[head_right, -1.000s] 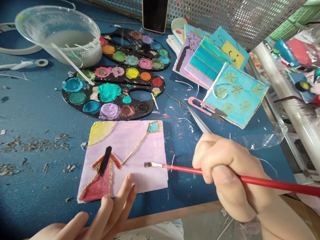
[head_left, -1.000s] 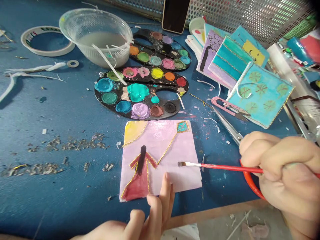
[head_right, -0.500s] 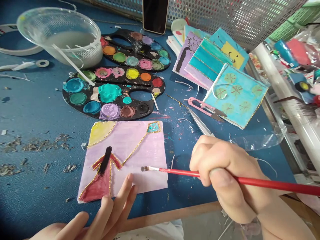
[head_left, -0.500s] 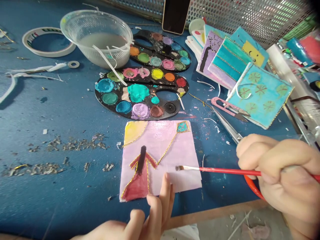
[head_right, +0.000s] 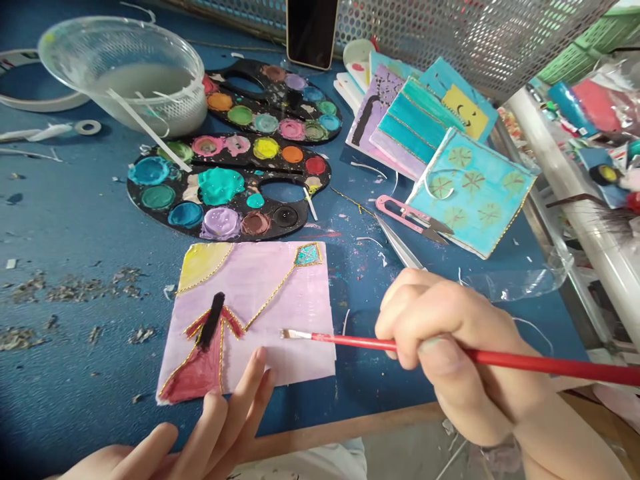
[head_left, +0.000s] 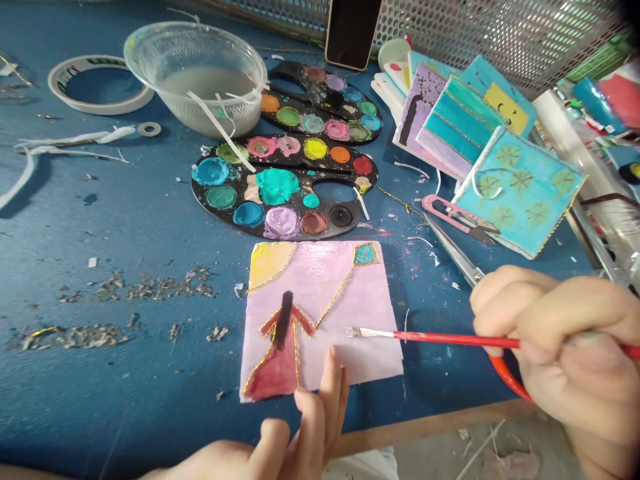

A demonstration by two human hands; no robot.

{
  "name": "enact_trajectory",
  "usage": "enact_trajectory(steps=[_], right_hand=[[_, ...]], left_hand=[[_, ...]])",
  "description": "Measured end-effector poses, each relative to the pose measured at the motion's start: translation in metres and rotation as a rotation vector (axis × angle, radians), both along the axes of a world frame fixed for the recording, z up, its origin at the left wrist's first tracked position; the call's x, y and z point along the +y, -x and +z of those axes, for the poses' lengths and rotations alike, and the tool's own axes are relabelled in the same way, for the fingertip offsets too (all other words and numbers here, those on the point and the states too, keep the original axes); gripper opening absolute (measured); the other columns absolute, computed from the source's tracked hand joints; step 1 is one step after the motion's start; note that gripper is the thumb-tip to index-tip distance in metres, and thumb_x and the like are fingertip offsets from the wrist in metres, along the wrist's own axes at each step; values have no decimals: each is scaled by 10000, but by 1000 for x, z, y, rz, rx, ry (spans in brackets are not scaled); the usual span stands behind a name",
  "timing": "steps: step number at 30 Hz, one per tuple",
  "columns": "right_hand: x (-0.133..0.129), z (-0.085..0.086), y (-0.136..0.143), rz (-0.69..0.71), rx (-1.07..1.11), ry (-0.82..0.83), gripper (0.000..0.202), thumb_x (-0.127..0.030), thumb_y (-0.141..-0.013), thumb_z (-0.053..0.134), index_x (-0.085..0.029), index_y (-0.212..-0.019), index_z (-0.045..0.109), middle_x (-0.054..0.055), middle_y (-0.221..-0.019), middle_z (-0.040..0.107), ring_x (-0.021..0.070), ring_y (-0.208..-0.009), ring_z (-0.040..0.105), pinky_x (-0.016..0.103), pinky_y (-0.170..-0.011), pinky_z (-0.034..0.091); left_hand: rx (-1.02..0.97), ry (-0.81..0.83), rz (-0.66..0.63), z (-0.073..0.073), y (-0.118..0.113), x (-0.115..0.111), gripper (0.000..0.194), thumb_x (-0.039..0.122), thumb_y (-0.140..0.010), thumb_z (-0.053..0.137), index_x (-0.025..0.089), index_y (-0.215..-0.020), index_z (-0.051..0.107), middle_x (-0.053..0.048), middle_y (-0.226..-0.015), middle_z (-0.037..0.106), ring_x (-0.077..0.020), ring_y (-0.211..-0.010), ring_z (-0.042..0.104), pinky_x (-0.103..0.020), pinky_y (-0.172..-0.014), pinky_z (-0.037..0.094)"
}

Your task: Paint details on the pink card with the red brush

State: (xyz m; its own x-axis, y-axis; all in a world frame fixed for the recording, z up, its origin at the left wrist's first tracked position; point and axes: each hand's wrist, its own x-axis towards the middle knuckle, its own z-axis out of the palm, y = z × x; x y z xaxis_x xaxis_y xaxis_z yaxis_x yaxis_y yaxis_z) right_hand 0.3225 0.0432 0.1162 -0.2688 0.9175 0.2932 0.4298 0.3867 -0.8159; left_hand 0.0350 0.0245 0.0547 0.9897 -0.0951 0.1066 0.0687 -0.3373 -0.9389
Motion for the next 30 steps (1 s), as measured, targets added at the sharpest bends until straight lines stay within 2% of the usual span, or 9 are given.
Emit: enact_trajectory(steps=[3,6,8,11,14,19,21,25,30], right_hand=[[2,-2,4,-58,45,18,257,-335,-935,389,-278,-714,508,5,-522,457,208,-433,443,406,-477,323],[0,-4,8,-296,89,-39,319,-319,-916,419,-257,-603,415,-9,-493,300,173,-375,312,384,-472,255],[2,-4,14,-427,124,-80,358,-316,-917,411,-245,-571,360,-11,-508,247,163,-376,266,384,-488,241],[9,1,23,-548,207,-143,362,-246,-909,368,-229,-551,316,-14,-509,186,152,-379,209,378,-490,207],[18,4,24,-488,245,-146,360,-246,-913,377,-227,-555,338,-12,-516,202,151,-390,238,372,-485,210],[34,-3,6,-337,250,-98,231,-320,-935,504,-253,-715,523,24,-653,436,184,-591,447,378,-585,336],[41,-4,0,-325,229,-77,201,-332,-945,510,-252,-768,561,30,-690,492,179,-648,474,367,-629,365],[51,6,1,-273,141,-96,218,-372,-950,504,-254,-797,604,28,-650,524,165,-606,480,343,-568,375],[53,22,30,-128,47,-128,154,-389,-915,553,-288,-811,607,21,-704,559,167,-625,525,322,-555,432]], left_hand=[[-49,254,26,0,-1,1,462,184,-864,259,169,-1102,654,7,-993,707,-3,-727,538,-70,-508,327],[-80,300,27,-8,4,-3,460,235,-888,263,195,-1104,667,-3,-996,707,-19,-746,530,-86,-503,326],[-54,189,68,-13,7,-7,487,257,-915,239,210,-1216,619,-10,-1098,691,-28,-790,565,-88,-498,359],[33,-233,1,-16,8,-11,493,203,-931,240,209,-1304,562,4,-1121,694,-20,-784,604,-79,-514,424],[96,-438,27,-8,5,-11,503,220,-932,224,196,-1298,568,29,-1070,711,-20,-798,605,-87,-589,463],[-145,221,159,1,6,-12,515,348,-898,262,220,-1287,574,-1,-1285,619,-46,-1005,500,-156,-803,421],[-184,342,163,2,7,-12,499,359,-889,290,228,-1259,599,-15,-1306,599,-53,-1037,478,-178,-871,385],[-225,333,169,5,6,-11,515,369,-887,292,202,-1272,590,-50,-1295,584,-88,-1084,501,-233,-926,374],[-237,284,152,12,6,-10,485,329,-887,323,208,-1281,578,-49,-1248,604,-84,-1077,525,-240,-924,376]])
